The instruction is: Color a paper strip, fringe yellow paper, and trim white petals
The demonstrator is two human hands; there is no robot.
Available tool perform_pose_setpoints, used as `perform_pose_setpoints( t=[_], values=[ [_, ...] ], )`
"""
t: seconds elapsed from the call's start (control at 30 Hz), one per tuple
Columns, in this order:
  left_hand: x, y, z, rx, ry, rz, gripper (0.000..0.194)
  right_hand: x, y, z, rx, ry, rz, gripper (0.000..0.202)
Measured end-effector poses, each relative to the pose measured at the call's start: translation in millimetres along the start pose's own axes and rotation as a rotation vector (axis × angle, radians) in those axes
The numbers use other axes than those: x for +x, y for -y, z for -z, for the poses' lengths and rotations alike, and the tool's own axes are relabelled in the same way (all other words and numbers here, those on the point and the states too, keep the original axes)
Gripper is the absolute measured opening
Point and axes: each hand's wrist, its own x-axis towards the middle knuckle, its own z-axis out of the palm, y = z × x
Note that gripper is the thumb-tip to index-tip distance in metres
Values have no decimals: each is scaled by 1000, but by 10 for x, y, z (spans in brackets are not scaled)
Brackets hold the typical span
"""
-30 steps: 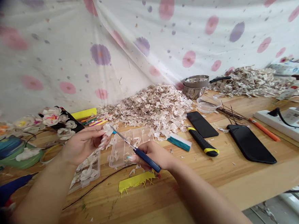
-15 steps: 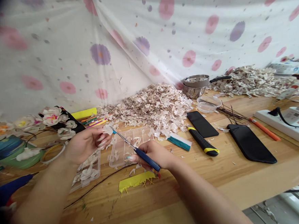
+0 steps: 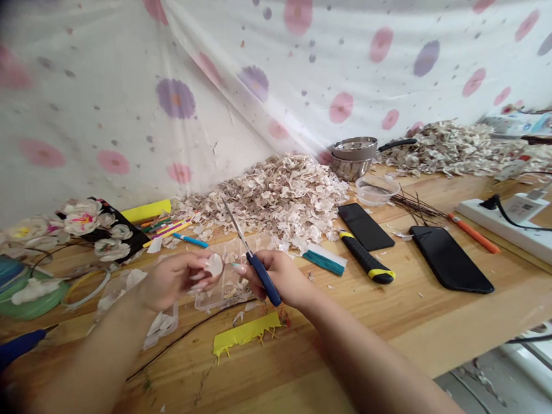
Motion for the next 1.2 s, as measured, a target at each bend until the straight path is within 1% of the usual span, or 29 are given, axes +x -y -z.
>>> perform_pose_setpoints(
  t=[0.07, 0.1, 0.2, 0.27, 0.4, 0.6, 0.77, 0.87, 1.07, 1.2],
  values=[
    [28, 79, -46, 47, 100, 50, 19, -1, 7, -13, 33, 9, 24, 49],
    [39, 117, -66, 57, 129, 75, 17, -2, 6, -15, 42, 13, 35, 47],
    [60, 196, -103, 69, 155, 138, 15, -14, 7, -17, 28, 31, 43, 41],
    [65, 207, -116, 75, 167, 165, 17, -26, 23, -19, -13, 33, 31, 36],
    [68, 186, -134, 91, 201, 142, 15, -46, 62, -32, -91, -15, 13, 27],
    [94, 228, -114, 100, 131, 122, 15, -30, 13, -33, -68, -107, 63, 28],
    [97, 164, -136, 147, 182, 56, 16, -13, -13, -18, -94, -201, 112, 23],
    [87, 113, -167, 172, 139, 35, 13, -16, -2, -15, -68, -239, 130, 20],
    [67, 97, -218, 104, -32, -23, 19, -29, 20, -25, -64, -314, 116, 21],
    [45, 74, -284, 178, -106, -70, 21, -26, 14, -28, -60, -345, 131, 20]
  ],
)
